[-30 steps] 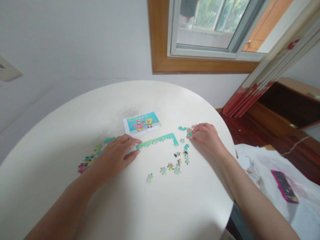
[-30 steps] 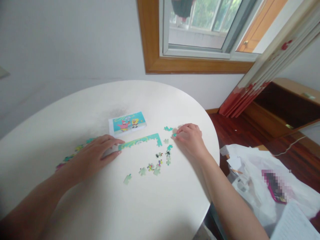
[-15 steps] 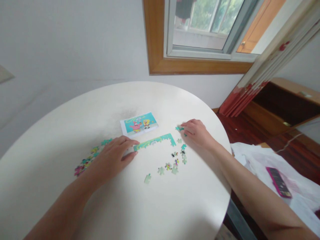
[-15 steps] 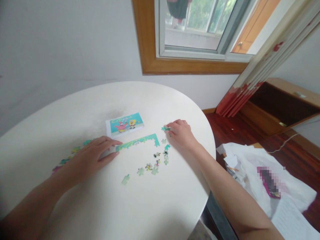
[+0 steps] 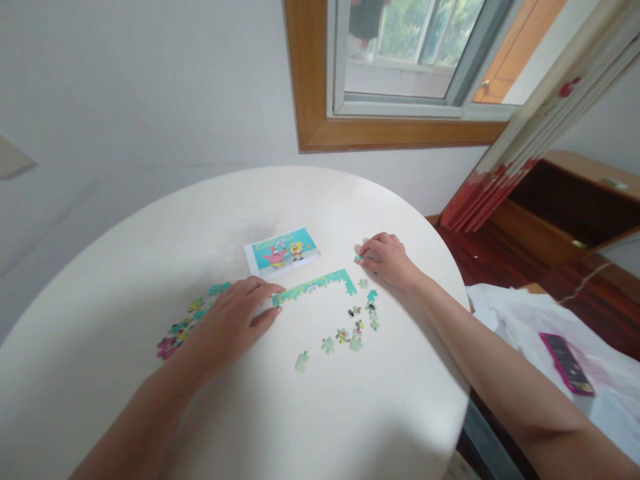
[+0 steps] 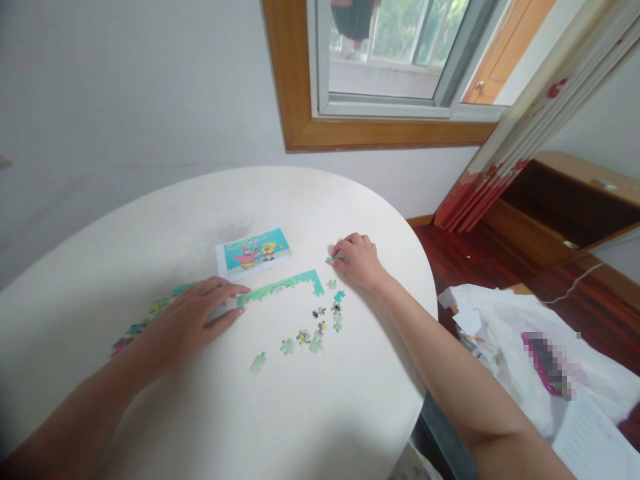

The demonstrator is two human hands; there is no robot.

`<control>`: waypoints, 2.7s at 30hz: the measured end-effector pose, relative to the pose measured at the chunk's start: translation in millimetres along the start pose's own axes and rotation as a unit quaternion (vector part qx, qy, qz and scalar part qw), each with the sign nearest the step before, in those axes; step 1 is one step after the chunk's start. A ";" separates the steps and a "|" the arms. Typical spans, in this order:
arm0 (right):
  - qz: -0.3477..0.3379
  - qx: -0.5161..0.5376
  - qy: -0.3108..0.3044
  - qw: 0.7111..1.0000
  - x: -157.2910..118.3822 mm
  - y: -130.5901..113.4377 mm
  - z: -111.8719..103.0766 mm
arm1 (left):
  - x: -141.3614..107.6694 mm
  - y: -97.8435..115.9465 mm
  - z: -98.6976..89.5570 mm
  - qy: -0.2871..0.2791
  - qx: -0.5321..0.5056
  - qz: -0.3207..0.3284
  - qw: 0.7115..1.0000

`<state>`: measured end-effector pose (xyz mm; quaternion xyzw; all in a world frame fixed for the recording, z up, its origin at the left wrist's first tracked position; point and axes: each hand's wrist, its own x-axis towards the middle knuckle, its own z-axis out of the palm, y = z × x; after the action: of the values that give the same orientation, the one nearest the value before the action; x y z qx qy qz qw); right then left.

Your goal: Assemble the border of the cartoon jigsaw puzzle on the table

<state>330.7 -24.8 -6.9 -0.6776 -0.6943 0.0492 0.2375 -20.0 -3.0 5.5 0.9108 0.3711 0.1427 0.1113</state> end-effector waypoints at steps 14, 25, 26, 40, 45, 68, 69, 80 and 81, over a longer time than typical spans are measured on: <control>-0.046 0.075 0.010 0.996 -5.3 11.1 -7.0 | 1.0 -0.7 -1.4 -0.010 -0.005 -0.009 1.000; 0.031 0.028 0.066 0.997 -1.5 40.8 -17.0 | 0.5 -2.6 0.7 -0.003 -0.002 -0.002 1.000; 0.036 0.021 0.064 0.997 -0.9 42.7 -16.4 | 0.6 -2.5 0.5 -0.004 -0.001 -0.002 1.000; 0.044 -0.111 0.034 0.992 -17.2 -11.0 -16.6 | 0.9 -3.9 0.7 -0.008 -0.001 0.003 1.000; 0.032 -0.100 0.015 0.994 -16.1 -20.5 -10.0 | 0.8 -5.2 2.1 -0.008 0.001 0.003 1.000; 0.037 -0.038 0.009 0.999 -16.2 -11.1 -6.5 | -0.9 -5.1 3.0 -0.003 0.003 0.005 1.000; 0.039 -0.039 0.010 0.998 -16.6 -12.6 -5.4 | -1.0 -5.0 2.9 -0.004 0.002 0.007 1.000; 0.050 -0.046 -0.005 0.998 -15.9 -17.6 -3.8 | 0.3 -1.7 0.9 -0.004 0.009 0.002 1.000; 0.051 -0.049 -0.003 0.998 -16.8 -17.0 -4.9 | 0.5 -1.4 0.5 -0.005 0.009 0.001 1.000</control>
<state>316.4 -43.5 -0.4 -0.7226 -0.6614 0.0297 0.1991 -20.4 -1.7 4.6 0.9129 0.3707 0.1351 0.1046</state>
